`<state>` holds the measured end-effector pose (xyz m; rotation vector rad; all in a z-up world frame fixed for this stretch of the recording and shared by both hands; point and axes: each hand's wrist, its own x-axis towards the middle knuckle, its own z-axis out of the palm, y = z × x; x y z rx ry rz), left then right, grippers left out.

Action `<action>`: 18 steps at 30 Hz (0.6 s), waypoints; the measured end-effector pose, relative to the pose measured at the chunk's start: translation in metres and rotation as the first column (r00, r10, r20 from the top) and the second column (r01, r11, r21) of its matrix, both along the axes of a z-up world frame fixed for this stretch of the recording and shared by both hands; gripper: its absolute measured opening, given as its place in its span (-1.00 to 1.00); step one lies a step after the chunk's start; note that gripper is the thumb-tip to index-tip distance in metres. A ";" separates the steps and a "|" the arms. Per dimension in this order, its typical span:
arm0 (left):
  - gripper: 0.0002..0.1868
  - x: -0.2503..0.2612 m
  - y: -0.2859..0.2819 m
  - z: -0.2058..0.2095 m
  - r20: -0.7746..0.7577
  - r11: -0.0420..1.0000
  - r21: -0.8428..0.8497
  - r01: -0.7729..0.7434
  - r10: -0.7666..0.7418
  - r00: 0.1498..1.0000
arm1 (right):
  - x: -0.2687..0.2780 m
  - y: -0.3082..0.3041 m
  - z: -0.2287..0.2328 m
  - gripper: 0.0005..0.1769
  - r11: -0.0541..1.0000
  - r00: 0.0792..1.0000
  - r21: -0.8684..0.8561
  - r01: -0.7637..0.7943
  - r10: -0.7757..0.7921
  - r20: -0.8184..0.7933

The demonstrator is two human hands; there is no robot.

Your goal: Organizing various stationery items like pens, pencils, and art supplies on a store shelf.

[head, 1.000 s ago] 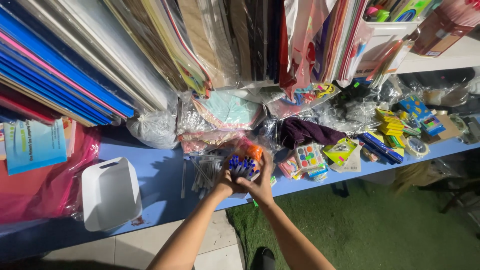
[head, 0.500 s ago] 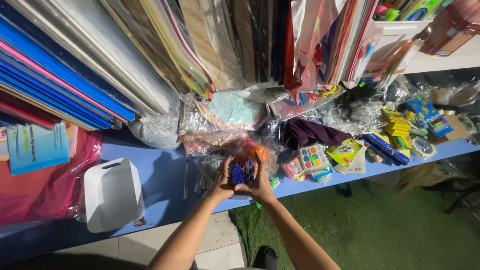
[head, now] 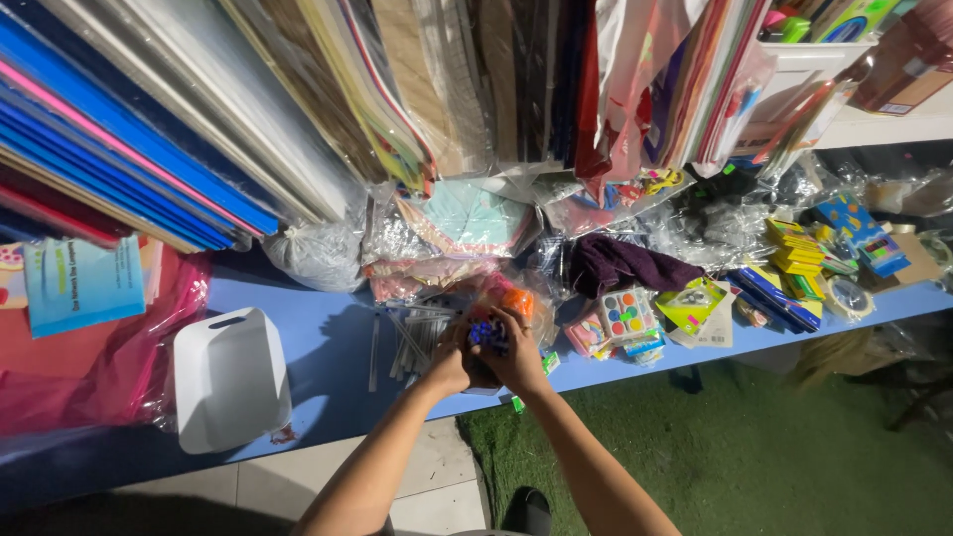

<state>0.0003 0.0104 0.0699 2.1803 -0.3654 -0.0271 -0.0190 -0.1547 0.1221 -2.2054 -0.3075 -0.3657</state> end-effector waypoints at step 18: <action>-0.55 0.012 0.092 -0.054 0.237 0.762 -0.081 -0.642 0.641 0.730 | -0.020 0.007 0.032 -0.37 0.997 0.996 -0.060 0.047 -0.051 -0.072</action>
